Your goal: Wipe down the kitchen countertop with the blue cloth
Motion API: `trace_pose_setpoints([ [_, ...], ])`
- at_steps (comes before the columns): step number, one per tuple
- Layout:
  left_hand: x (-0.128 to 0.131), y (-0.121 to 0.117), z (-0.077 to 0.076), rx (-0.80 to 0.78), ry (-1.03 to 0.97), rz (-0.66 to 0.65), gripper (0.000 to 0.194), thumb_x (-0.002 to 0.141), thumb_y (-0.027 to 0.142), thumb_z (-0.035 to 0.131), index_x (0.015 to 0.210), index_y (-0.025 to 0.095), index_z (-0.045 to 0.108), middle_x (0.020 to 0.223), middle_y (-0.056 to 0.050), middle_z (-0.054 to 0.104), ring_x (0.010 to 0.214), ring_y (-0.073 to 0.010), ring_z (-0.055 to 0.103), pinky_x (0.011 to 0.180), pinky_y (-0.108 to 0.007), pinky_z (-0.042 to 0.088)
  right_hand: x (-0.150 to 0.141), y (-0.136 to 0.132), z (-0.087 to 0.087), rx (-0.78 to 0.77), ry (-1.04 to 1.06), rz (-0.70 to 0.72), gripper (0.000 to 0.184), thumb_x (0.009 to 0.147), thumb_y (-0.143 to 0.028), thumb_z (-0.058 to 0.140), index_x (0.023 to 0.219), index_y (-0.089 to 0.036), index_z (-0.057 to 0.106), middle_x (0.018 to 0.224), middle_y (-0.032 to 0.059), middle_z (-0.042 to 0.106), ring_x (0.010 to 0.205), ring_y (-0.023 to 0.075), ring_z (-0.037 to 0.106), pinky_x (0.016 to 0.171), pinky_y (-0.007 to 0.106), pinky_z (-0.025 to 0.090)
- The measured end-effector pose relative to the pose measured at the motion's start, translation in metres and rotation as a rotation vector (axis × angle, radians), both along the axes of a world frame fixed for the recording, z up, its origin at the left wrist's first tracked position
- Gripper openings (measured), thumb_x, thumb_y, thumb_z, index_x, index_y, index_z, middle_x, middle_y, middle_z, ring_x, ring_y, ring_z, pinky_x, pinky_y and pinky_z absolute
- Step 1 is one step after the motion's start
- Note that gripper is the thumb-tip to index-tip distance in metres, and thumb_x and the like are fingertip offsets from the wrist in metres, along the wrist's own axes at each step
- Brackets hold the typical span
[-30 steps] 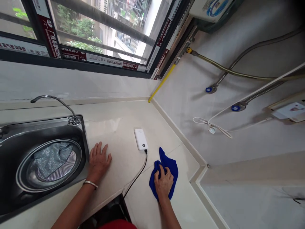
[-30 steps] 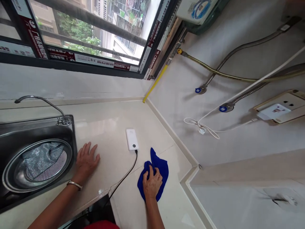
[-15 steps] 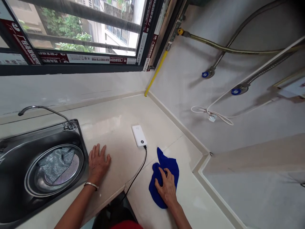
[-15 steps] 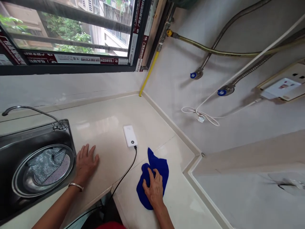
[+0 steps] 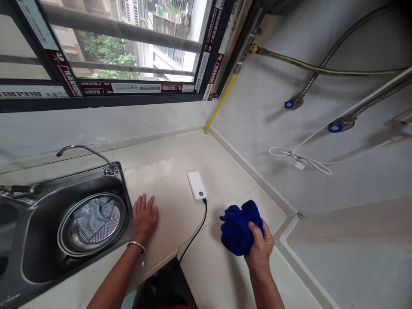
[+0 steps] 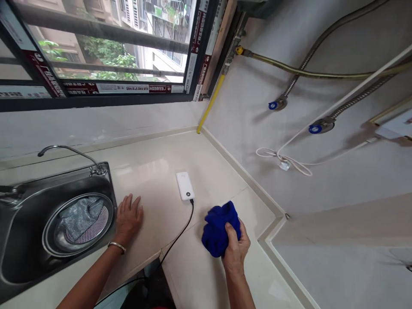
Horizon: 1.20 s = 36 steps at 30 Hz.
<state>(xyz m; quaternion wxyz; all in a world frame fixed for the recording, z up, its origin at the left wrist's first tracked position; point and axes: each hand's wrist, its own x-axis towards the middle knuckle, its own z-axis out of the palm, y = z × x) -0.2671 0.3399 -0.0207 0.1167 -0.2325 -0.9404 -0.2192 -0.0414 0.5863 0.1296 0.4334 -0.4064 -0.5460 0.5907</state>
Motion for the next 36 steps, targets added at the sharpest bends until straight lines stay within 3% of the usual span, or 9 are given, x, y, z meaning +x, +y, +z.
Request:
trace_pose_setpoints([
  [3, -0.002, -0.005, -0.006, 0.170, -0.093, -0.020, 0.053, 0.099, 0.043, 0.032, 0.137, 0.013, 0.055, 0.153, -0.017, 0.040, 0.147, -0.0317, 0.028, 0.123, -0.055, 0.024, -0.028, -0.027, 0.030, 0.066, 0.098, 0.127, 0.045, 0.078, -0.047, 0.073, 0.110, -0.016, 0.067, 0.079, -0.0010, 0.068, 0.064, 0.0146, 0.060, 0.060, 0.025, 0.050],
  [6, -0.006, -0.012, -0.011, 0.430, -0.253, -0.020, 0.059, 0.099, 0.048, 0.027, 0.137, 0.013, 0.053, 0.147, -0.014, 0.049, 0.146, -0.0280, 0.033, 0.126, -0.055, 0.020, -0.064, -0.051, 0.029, 0.141, 0.117, 0.233, 0.049, 0.085, -0.047, 0.066, 0.121, -0.015, 0.063, 0.091, 0.0027, 0.070, 0.073, 0.0163, 0.063, 0.066, 0.028, 0.053],
  [11, -0.002, -0.021, -0.003, 0.636, -0.375, -0.007, 0.061, 0.101, 0.047, 0.014, 0.137, 0.013, 0.051, 0.141, -0.013, 0.055, 0.139, -0.0215, 0.043, 0.125, -0.049, 0.027, -0.114, -0.086, -0.021, 0.503, -0.130, 0.541, 0.056, 0.087, -0.047, 0.063, 0.133, -0.015, 0.058, 0.123, 0.0116, 0.066, 0.112, 0.0268, 0.062, 0.098, 0.045, 0.053],
  [15, 0.007, -0.025, 0.002, 0.794, -0.446, 0.047, 0.065, 0.100, 0.051, 0.016, 0.140, 0.009, 0.046, 0.142, -0.017, 0.053, 0.139, -0.0237, 0.043, 0.125, -0.049, 0.029, -0.088, -0.090, -0.069, 0.786, -0.268, 0.683, 0.057, 0.094, -0.039, 0.055, 0.146, -0.018, 0.047, 0.148, 0.0138, 0.050, 0.137, 0.0279, 0.046, 0.113, 0.049, 0.043],
  [20, 0.009, -0.019, 0.019, 0.673, -0.319, 0.063, 0.061, 0.097, 0.054, 0.036, 0.140, 0.013, 0.047, 0.149, -0.016, 0.044, 0.142, -0.0272, 0.039, 0.124, -0.053, 0.030, 0.017, -0.033, -0.126, 0.712, -0.422, 0.350, 0.042, 0.099, -0.042, 0.047, 0.132, -0.019, 0.058, 0.136, 0.0137, 0.060, 0.123, 0.0268, 0.059, 0.099, 0.045, 0.055],
  [25, 0.025, 0.018, 0.049, 0.353, -0.087, -0.212, 0.050, 0.098, 0.040, 0.043, 0.144, 0.021, 0.046, 0.152, -0.013, 0.042, 0.148, -0.0297, 0.028, 0.123, -0.060, 0.026, 0.094, 0.011, -0.178, 0.869, -0.646, 0.154, 0.049, 0.099, -0.051, 0.042, 0.125, -0.014, 0.062, 0.130, 0.0186, 0.062, 0.116, 0.0323, 0.061, 0.096, 0.051, 0.053],
  [29, 0.046, 0.047, 0.035, 0.050, -0.079, -0.285, 0.047, 0.090, 0.033, 0.056, 0.137, 0.028, 0.056, 0.156, -0.010, 0.037, 0.148, -0.0412, 0.022, 0.116, -0.077, 0.019, 0.099, 0.008, -0.197, 1.057, -0.699, 0.043, 0.042, 0.103, -0.039, 0.037, 0.127, -0.013, 0.060, 0.126, 0.0202, 0.063, 0.113, 0.0316, 0.061, 0.093, 0.050, 0.051],
  [32, 0.050, 0.052, 0.018, -0.039, 0.008, -0.257, 0.052, 0.091, 0.036, 0.055, 0.142, 0.027, 0.052, 0.160, -0.009, 0.030, 0.150, -0.0400, 0.016, 0.116, -0.075, 0.020, 0.093, 0.003, -0.198, 1.103, -0.716, 0.006, 0.040, 0.104, -0.034, 0.036, 0.132, -0.014, 0.056, 0.126, 0.0191, 0.063, 0.115, 0.0305, 0.060, 0.093, 0.048, 0.050],
  [36, 0.043, 0.038, 0.012, -0.101, 0.030, -0.286, 0.051, 0.093, 0.035, 0.051, 0.144, 0.030, 0.049, 0.161, -0.005, 0.029, 0.151, -0.0365, 0.018, 0.116, -0.070, 0.028, 0.091, 0.003, -0.195, 1.080, -0.689, 0.007, 0.040, 0.104, -0.034, 0.034, 0.131, -0.015, 0.056, 0.127, 0.0188, 0.062, 0.114, 0.0297, 0.060, 0.090, 0.046, 0.049],
])
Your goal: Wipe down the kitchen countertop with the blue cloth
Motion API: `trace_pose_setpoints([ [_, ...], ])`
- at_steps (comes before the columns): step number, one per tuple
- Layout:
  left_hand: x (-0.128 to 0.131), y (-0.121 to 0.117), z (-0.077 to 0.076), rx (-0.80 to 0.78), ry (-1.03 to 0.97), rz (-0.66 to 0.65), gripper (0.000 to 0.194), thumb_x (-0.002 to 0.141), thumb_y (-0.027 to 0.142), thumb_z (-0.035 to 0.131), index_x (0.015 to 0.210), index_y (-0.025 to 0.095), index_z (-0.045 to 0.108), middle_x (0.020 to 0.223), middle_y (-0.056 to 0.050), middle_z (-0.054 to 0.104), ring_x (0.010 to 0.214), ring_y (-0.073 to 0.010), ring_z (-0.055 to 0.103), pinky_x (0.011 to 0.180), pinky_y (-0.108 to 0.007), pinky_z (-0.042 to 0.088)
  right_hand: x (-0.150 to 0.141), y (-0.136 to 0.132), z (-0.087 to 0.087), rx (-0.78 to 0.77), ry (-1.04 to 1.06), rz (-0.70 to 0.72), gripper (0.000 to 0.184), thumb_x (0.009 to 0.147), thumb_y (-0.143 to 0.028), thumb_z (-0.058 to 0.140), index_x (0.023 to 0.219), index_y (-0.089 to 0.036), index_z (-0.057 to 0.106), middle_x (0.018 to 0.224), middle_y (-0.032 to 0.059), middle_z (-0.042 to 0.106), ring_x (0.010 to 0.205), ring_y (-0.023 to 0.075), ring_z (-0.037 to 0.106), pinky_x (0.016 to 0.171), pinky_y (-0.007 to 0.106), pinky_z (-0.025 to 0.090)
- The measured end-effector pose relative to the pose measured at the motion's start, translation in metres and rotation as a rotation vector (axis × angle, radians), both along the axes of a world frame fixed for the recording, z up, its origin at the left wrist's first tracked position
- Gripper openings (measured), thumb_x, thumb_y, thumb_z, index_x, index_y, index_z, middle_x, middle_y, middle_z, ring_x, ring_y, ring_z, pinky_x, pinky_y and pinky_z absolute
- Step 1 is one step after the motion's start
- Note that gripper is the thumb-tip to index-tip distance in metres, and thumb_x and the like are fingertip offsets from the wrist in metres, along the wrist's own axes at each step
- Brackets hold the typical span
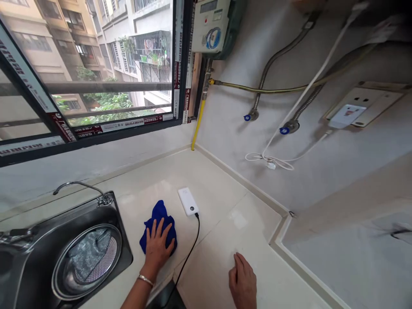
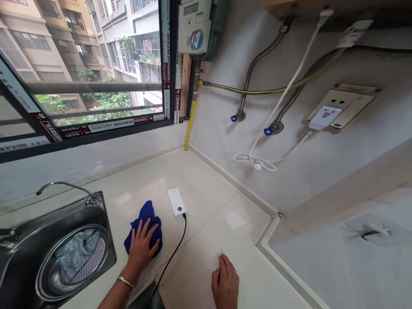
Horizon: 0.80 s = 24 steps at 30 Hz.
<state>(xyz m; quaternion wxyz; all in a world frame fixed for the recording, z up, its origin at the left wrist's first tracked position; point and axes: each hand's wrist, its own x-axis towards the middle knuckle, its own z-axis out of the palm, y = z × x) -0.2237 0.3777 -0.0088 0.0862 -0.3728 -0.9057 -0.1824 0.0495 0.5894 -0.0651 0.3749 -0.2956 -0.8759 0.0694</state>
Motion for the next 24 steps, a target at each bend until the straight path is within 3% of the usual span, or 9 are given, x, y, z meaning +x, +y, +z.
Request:
trace_pose_setpoints([
  [7, 0.015, -0.044, -0.003, -0.025, 0.027, -0.004, 0.046, 0.094, 0.042, 0.052, 0.139, 0.038, 0.053, 0.157, -0.002, 0.037, 0.145, -0.0324, 0.034, 0.115, -0.064, 0.038, 0.000, 0.000, -0.001, -0.024, 0.030, -0.007, 0.040, 0.104, -0.033, 0.035, 0.132, -0.014, 0.055, 0.128, 0.0183, 0.062, 0.114, 0.0290, 0.060, 0.091, 0.045, 0.049],
  [12, 0.019, -0.052, -0.005, 0.002, 0.003, 0.007, 0.044, 0.086, 0.043, 0.064, 0.129, 0.044, 0.061, 0.148, -0.001, 0.048, 0.134, -0.0317, 0.046, 0.111, -0.059, 0.044, -0.001, 0.000, -0.001, -0.058, 0.018, -0.016, 0.041, 0.103, -0.034, 0.035, 0.132, -0.015, 0.056, 0.127, 0.0182, 0.063, 0.113, 0.0293, 0.061, 0.092, 0.046, 0.049],
  [17, 0.007, -0.033, 0.000, 0.007, -0.073, 0.020, 0.039, 0.080, 0.038, 0.073, 0.119, 0.044, 0.068, 0.139, -0.002, 0.053, 0.127, -0.0328, 0.048, 0.106, -0.056, 0.046, 0.000, 0.001, -0.003, -0.014, -0.013, -0.040, 0.041, 0.102, -0.036, 0.035, 0.132, -0.017, 0.055, 0.125, 0.0173, 0.064, 0.111, 0.0295, 0.062, 0.093, 0.047, 0.049],
  [24, -0.036, 0.020, 0.011, 0.030, -0.146, 0.080, 0.032, 0.086, 0.037, 0.068, 0.117, 0.039, 0.069, 0.140, -0.004, 0.051, 0.128, -0.0335, 0.042, 0.106, -0.055, 0.040, 0.003, 0.000, -0.001, 0.002, -0.099, -0.059, 0.042, 0.102, -0.036, 0.035, 0.135, -0.016, 0.053, 0.126, 0.0181, 0.063, 0.112, 0.0301, 0.061, 0.092, 0.048, 0.050],
])
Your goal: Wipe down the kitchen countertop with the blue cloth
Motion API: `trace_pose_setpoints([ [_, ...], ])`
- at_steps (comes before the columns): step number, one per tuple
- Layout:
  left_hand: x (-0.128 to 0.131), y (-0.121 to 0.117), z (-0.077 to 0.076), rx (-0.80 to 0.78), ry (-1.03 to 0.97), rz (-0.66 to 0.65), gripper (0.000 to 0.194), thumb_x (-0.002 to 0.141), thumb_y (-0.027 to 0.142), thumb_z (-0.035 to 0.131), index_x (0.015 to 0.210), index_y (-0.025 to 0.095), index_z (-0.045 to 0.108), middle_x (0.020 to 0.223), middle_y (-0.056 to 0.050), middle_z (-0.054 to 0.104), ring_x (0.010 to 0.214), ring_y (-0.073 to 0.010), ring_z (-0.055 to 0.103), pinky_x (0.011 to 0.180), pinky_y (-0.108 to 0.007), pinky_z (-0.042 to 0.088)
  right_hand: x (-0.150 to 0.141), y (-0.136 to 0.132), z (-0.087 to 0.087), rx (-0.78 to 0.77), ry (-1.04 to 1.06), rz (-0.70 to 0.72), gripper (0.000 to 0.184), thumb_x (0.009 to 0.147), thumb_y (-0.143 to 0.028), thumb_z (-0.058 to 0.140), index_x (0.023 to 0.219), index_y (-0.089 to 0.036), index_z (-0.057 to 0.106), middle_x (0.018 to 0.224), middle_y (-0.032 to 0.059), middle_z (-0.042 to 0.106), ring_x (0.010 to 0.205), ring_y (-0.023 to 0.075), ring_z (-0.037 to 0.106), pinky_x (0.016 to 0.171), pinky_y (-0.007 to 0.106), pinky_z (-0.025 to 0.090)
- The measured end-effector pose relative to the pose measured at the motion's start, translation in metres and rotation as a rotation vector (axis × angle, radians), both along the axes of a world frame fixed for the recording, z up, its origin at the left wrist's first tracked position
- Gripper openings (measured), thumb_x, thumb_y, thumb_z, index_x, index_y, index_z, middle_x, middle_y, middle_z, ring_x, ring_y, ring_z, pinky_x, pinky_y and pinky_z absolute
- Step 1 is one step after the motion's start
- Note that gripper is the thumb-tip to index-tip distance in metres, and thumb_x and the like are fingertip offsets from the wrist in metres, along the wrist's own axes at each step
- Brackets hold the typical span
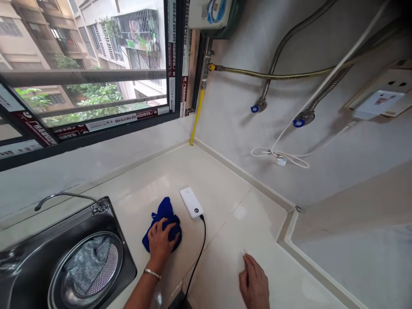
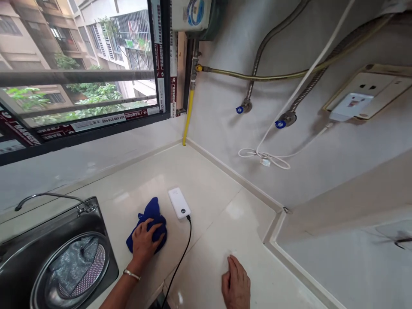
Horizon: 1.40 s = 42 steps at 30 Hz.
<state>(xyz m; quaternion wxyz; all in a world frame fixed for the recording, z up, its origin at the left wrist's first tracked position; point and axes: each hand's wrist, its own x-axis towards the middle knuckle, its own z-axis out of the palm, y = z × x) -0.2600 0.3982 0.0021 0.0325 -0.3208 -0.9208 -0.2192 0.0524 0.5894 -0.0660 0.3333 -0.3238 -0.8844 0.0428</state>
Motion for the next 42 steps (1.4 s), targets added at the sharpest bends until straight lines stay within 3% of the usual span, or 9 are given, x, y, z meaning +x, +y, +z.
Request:
trace_pose_setpoints([
  [9, -0.066, 0.043, 0.002, 0.094, 0.057, 0.072, 0.029, 0.089, 0.039, 0.061, 0.115, 0.034, 0.070, 0.139, -0.006, 0.052, 0.126, -0.0341, 0.041, 0.105, -0.054, 0.035, 0.008, 0.014, -0.015, 0.050, -0.038, 0.025, 0.041, 0.102, -0.040, 0.038, 0.130, -0.017, 0.058, 0.125, 0.0180, 0.065, 0.107, 0.0316, 0.066, 0.081, 0.046, 0.056],
  [15, -0.104, 0.073, 0.004, 0.091, 0.076, 0.114, 0.032, 0.091, 0.041, 0.057, 0.118, 0.031, 0.069, 0.140, -0.007, 0.051, 0.125, -0.0347, 0.040, 0.103, -0.053, 0.034, 0.013, 0.014, -0.013, 0.001, -0.050, 0.040, 0.040, 0.101, -0.035, 0.043, 0.135, -0.018, 0.055, 0.128, 0.0170, 0.064, 0.112, 0.0315, 0.064, 0.085, 0.045, 0.056],
  [26, -0.143, 0.107, -0.006, 0.099, 0.180, 0.126, 0.030, 0.093, 0.044, 0.056, 0.118, 0.032, 0.069, 0.140, -0.004, 0.051, 0.122, -0.0317, 0.042, 0.103, -0.050, 0.032, 0.018, 0.012, -0.013, -0.026, -0.089, 0.024, 0.041, 0.099, -0.026, 0.044, 0.140, -0.018, 0.048, 0.133, 0.0163, 0.059, 0.118, 0.0299, 0.059, 0.093, 0.046, 0.052],
  [32, -0.131, 0.090, -0.003, 0.029, 0.149, -0.018, 0.030, 0.091, 0.040, 0.060, 0.120, 0.038, 0.068, 0.139, -0.003, 0.050, 0.124, -0.0316, 0.041, 0.102, -0.048, 0.034, 0.013, 0.014, -0.012, 0.021, -0.070, 0.038, 0.041, 0.098, -0.025, 0.044, 0.138, -0.017, 0.049, 0.130, 0.0161, 0.060, 0.116, 0.0291, 0.059, 0.092, 0.046, 0.051],
  [42, -0.051, 0.041, 0.000, -0.070, 0.131, -0.113, 0.034, 0.090, 0.035, 0.064, 0.123, 0.043, 0.065, 0.136, -0.004, 0.051, 0.121, -0.0291, 0.045, 0.095, -0.045, 0.039, -0.001, 0.013, -0.015, 0.044, 0.056, 0.048, 0.038, 0.098, -0.026, 0.042, 0.134, -0.018, 0.050, 0.127, 0.0155, 0.061, 0.114, 0.0292, 0.059, 0.091, 0.047, 0.051],
])
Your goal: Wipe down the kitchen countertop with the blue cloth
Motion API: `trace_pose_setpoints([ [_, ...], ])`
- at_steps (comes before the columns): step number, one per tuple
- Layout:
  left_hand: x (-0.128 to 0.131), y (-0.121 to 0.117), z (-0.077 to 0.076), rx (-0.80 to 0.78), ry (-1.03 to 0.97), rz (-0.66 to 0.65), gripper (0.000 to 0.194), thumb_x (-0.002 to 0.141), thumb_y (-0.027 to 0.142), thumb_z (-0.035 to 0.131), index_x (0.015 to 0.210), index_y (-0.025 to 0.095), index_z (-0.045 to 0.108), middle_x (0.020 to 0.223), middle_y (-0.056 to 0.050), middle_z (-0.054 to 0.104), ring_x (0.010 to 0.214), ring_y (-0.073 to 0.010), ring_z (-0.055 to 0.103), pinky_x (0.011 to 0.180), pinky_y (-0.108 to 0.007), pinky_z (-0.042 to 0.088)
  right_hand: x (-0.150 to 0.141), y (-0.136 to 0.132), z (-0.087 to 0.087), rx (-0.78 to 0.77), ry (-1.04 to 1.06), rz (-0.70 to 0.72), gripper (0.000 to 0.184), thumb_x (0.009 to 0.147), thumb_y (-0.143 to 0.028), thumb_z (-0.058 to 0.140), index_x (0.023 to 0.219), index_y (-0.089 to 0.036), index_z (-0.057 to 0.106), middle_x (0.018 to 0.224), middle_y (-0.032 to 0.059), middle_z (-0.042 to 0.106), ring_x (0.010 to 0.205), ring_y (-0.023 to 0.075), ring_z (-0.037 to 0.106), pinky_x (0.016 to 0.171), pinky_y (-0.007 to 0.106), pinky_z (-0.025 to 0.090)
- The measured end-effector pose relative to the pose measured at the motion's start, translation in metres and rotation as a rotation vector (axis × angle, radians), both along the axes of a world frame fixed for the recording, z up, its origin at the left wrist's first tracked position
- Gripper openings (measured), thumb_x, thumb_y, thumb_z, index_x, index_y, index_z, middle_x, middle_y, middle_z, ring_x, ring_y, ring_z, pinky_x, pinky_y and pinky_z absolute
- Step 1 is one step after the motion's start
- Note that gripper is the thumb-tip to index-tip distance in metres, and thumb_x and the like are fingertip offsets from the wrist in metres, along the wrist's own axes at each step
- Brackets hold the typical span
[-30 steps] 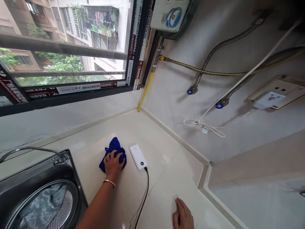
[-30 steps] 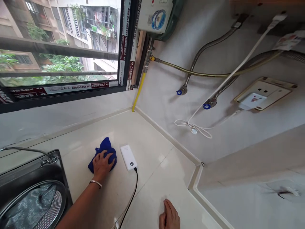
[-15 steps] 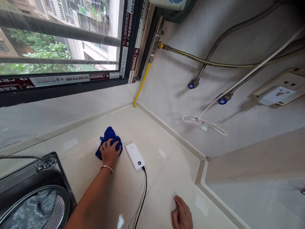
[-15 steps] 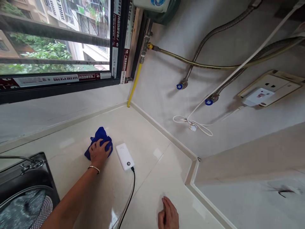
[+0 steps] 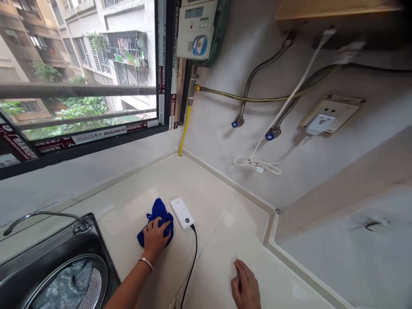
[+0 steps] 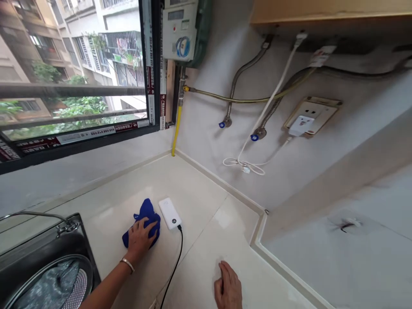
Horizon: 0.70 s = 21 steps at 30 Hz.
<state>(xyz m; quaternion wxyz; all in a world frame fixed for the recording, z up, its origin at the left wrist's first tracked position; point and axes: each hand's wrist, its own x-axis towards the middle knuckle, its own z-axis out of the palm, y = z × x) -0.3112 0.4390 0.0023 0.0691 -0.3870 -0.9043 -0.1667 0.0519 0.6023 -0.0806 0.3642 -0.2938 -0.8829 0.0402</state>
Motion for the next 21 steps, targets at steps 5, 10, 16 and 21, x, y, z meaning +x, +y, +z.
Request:
trace_pose_setpoints([
  [5, 0.043, -0.021, -0.003, 0.008, 0.018, -0.002, 0.035, 0.090, 0.033, 0.065, 0.123, 0.045, 0.065, 0.135, -0.002, 0.052, 0.120, -0.0278, 0.046, 0.096, -0.045, 0.040, -0.006, -0.004, 0.004, -0.070, 0.000, -0.025, 0.039, 0.097, -0.024, 0.041, 0.134, -0.018, 0.050, 0.130, 0.0154, 0.060, 0.118, 0.0295, 0.057, 0.094, 0.048, 0.051],
  [10, 0.078, -0.033, -0.003, 0.023, 0.001, -0.030, 0.036, 0.089, 0.030, 0.065, 0.122, 0.046, 0.064, 0.134, -0.001, 0.053, 0.121, -0.0268, 0.047, 0.097, -0.044, 0.040, -0.008, -0.006, 0.006, -0.094, 0.026, -0.030, 0.038, 0.095, -0.022, 0.041, 0.131, -0.019, 0.052, 0.129, 0.0146, 0.060, 0.118, 0.0287, 0.058, 0.093, 0.048, 0.051],
  [16, 0.097, -0.051, -0.004, 0.035, -0.017, -0.095, 0.042, 0.087, 0.026, 0.067, 0.122, 0.049, 0.063, 0.135, 0.001, 0.053, 0.124, -0.0265, 0.047, 0.099, -0.045, 0.042, -0.008, -0.005, 0.003, -0.111, 0.034, -0.026, 0.039, 0.093, -0.021, 0.042, 0.130, -0.019, 0.054, 0.129, 0.0139, 0.061, 0.118, 0.0285, 0.058, 0.092, 0.047, 0.051],
  [21, 0.090, -0.062, -0.007, 0.027, 0.021, -0.105, 0.039, 0.088, 0.028, 0.064, 0.122, 0.047, 0.064, 0.135, 0.000, 0.053, 0.123, -0.0258, 0.049, 0.099, -0.043, 0.045, -0.009, -0.004, 0.000, -0.119, 0.069, -0.023, 0.038, 0.093, -0.024, 0.042, 0.129, -0.019, 0.055, 0.129, 0.0135, 0.061, 0.117, 0.0283, 0.059, 0.091, 0.046, 0.051],
])
